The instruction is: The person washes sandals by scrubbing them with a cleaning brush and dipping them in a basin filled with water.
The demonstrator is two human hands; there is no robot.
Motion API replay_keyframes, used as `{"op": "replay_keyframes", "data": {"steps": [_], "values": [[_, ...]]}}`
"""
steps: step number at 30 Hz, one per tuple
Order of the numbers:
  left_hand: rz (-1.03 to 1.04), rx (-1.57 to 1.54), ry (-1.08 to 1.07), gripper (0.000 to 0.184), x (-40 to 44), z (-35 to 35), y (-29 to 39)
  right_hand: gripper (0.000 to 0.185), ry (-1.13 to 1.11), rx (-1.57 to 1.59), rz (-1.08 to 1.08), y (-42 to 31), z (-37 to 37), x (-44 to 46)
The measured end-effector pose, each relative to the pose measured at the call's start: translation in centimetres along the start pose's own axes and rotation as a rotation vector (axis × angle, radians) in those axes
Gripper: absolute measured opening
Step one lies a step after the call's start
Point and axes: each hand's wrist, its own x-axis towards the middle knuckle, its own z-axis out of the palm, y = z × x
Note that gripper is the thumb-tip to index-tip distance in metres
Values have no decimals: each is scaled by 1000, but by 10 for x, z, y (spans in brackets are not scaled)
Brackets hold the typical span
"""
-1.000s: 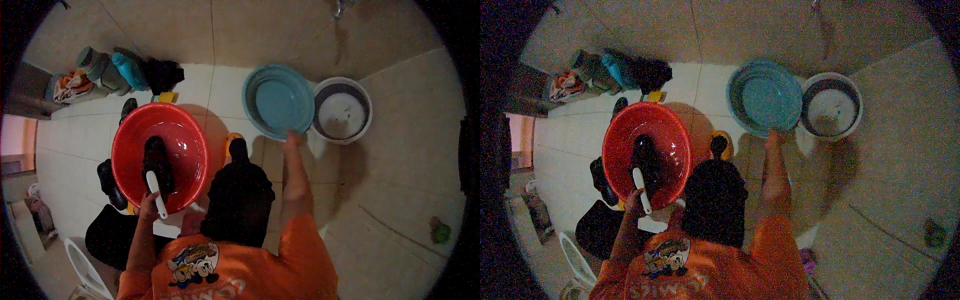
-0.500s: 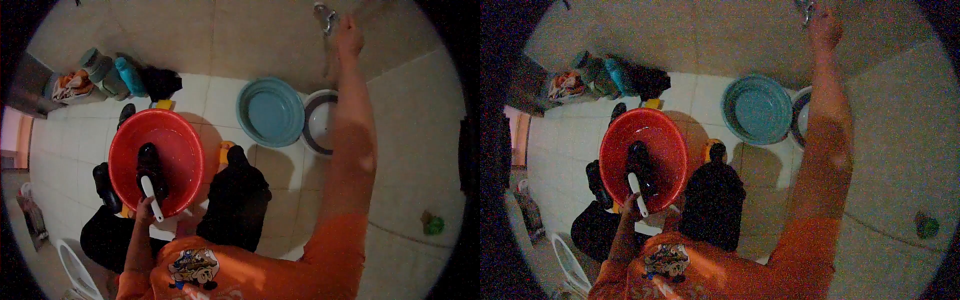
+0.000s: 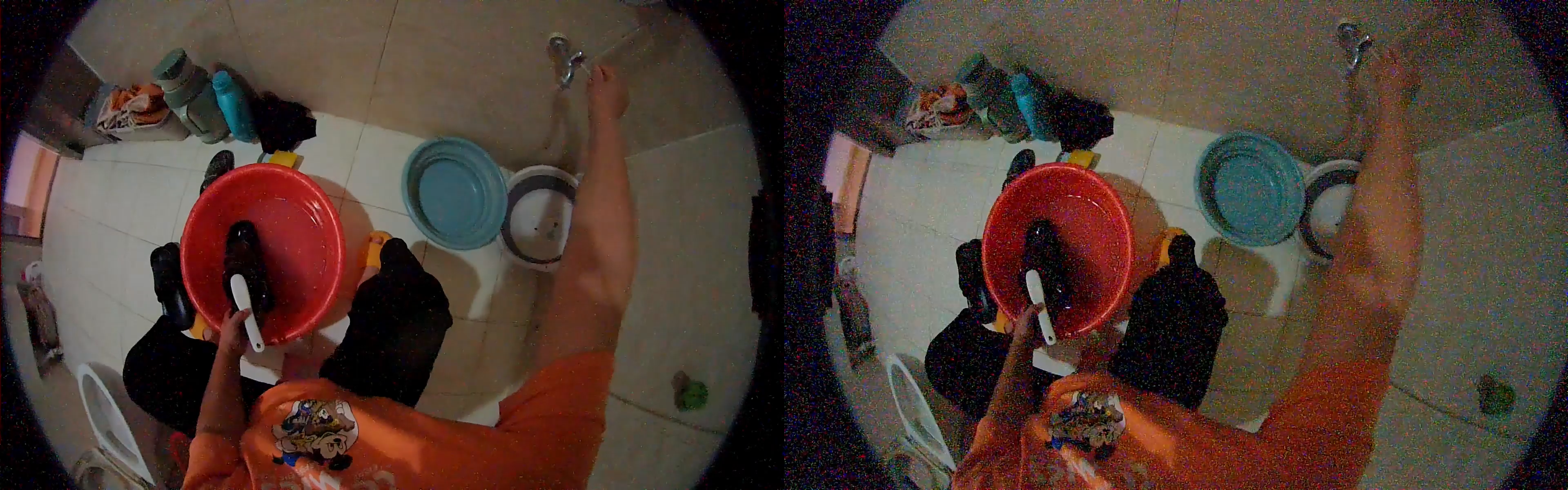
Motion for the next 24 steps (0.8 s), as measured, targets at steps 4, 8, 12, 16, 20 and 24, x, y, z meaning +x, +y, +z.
{"op": "replay_keyframes", "data": {"steps": [4, 8, 12, 16, 20, 24], "values": [[-46, 34, -84, 49, 2, -1, 2, 36, 289, 16, -21, -47, -12, -76], [30, -27, -23, 46, 5, 11, -2, 39, 138, 186, -72, -11, 36, -187], [55, -61, -111, 46, 20, 17, -8, 42, -322, 3, 92, 142, 183, -459], [147, -32, -27, 47, 6, 2, -1, 34, -1111, -189, 390, 75, 37, -672], [58, -45, -74, 50, 28, 2, -14, 26, -1265, -153, 507, 52, -18, -722], [100, 2, -34, 50, 5, 18, -3, 18, -1029, -470, -16, 104, 3, -649]]}}
